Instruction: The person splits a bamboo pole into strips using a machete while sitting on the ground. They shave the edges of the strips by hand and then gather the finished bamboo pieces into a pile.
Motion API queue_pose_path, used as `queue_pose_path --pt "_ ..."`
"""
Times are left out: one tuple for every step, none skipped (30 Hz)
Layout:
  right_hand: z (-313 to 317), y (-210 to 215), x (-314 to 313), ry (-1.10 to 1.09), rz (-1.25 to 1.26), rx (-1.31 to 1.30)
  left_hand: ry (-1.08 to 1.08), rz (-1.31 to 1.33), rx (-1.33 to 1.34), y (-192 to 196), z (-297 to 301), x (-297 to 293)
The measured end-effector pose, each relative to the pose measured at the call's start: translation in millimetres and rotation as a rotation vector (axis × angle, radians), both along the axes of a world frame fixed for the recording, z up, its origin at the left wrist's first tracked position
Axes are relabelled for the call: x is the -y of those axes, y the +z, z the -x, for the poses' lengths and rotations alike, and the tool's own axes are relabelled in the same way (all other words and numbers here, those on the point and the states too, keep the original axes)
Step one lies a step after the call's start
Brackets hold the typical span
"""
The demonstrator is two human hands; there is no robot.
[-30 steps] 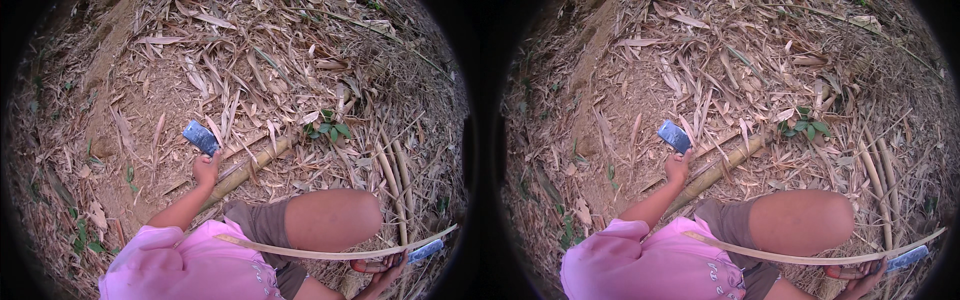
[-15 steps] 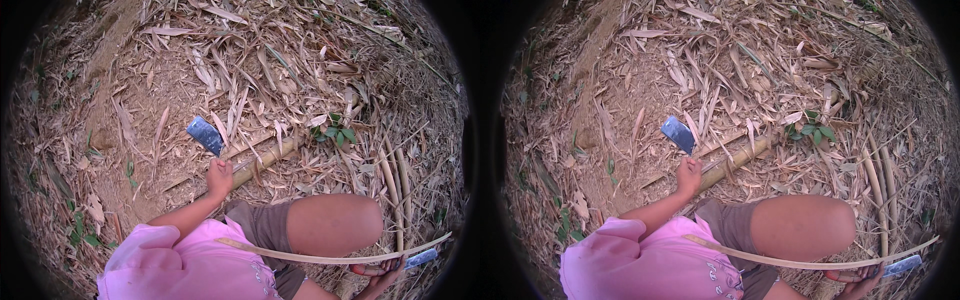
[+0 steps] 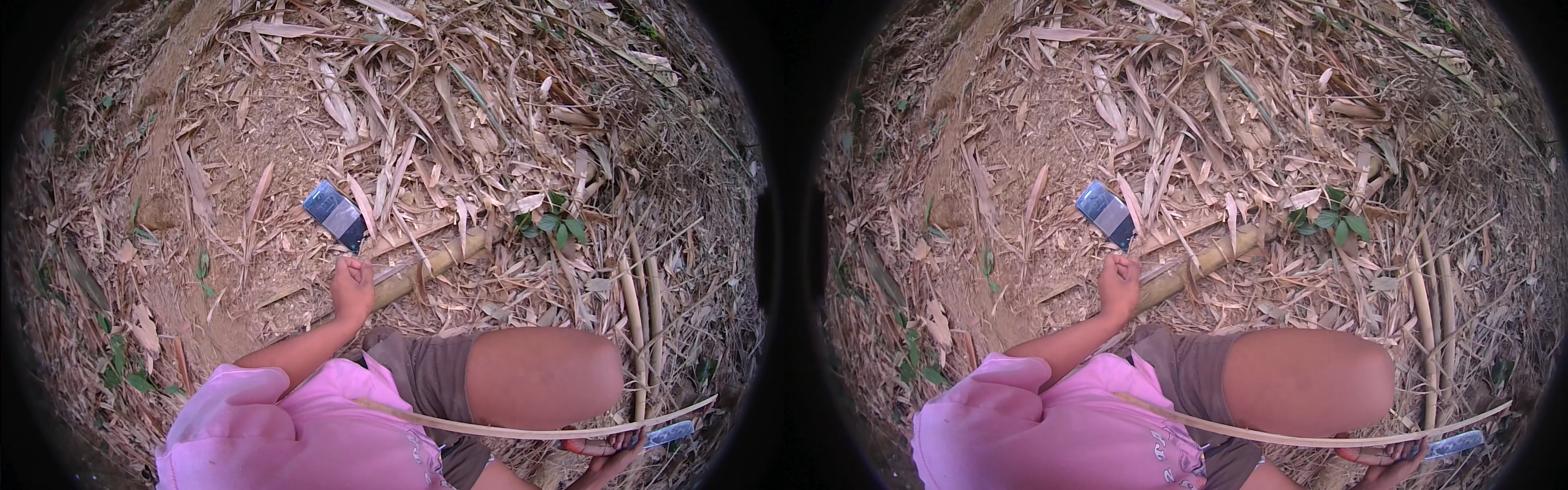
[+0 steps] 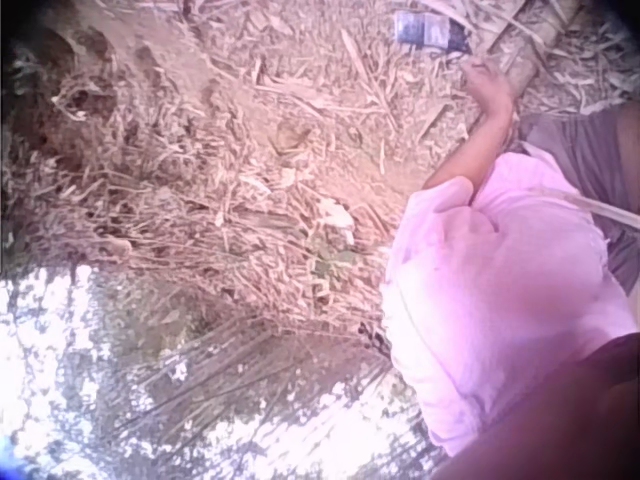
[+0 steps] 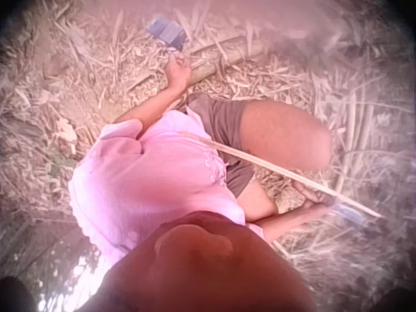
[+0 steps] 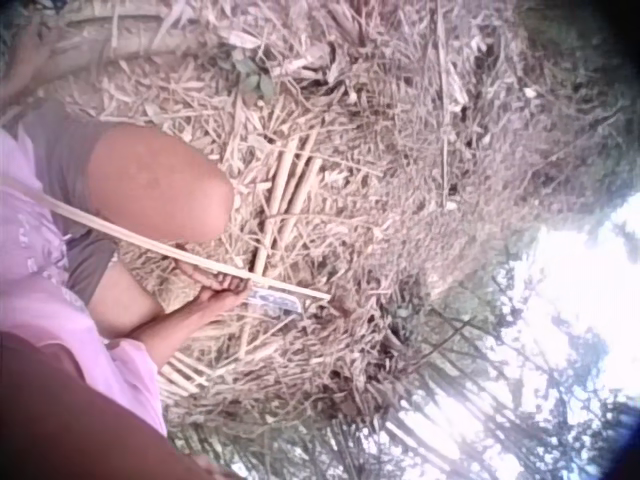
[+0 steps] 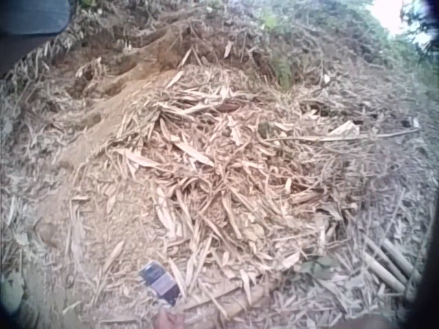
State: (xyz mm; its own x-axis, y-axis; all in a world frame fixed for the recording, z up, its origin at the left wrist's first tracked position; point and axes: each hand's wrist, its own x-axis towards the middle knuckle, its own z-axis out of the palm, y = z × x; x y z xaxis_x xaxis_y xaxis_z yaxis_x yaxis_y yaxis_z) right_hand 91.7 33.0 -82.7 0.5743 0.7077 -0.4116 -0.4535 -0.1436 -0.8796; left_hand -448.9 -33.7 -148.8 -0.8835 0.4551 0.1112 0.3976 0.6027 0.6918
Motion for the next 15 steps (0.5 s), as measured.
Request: queue_pose_path --pt "5 1 -1 -0.015 0.021 0.026 -0.001 -0.005 0.003 1 0 0" --pt "10 3 -3 -0.019 0.027 0.02 -0.001 -0.009 0.006 2 -1 0" --pt "15 4 -5 -0.021 0.033 0.012 0.002 -0.014 0.008 3 -1 1" --pt "19 5 -7 -0.022 0.039 0.005 0.001 -0.014 0.004 3 -1 2" --pt "19 3 -8 -0.002 0.025 -0.016 0.001 -0.013 0.0 3 -1 4" --pt "17 3 -7 0.008 0.005 -0.034 -0.01 -0.017 0.0 3 -1 1" --pt "14 2 -5 0.018 -0.014 -0.051 -0.01 -0.025 0.002 3 0 -1" --pt "11 0 -4 0.02 -0.026 -0.058 -0.011 -0.033 0.005 2 1 -4" --pt "10 -1 -4 0.031 -0.034 -0.068 -0.003 -0.036 0.005 1 0 -2" --pt "8 -2 -4 0.041 -0.042 -0.077 0.008 -0.04 0.0 0 2 -1" --pt "7 -4 -5 0.026 -0.031 -0.06 0.017 -0.044 -0.004 -2 4 0" --pt "8 -5 -6 0.009 -0.021 -0.046 0.023 -0.048 -0.011 -2 5 0" --pt "9 -5 -6 -0.01 -0.01 -0.031 0.038 -0.056 -0.018 -1 5 -1" --pt "10 -5 -7 -0.015 -0.001 -0.016 0.052 -0.063 -0.025 1 4 -2" --pt "10 -4 -7 -0.021 0.007 -0.003 0.065 -0.072 -0.033 3 3 -4"
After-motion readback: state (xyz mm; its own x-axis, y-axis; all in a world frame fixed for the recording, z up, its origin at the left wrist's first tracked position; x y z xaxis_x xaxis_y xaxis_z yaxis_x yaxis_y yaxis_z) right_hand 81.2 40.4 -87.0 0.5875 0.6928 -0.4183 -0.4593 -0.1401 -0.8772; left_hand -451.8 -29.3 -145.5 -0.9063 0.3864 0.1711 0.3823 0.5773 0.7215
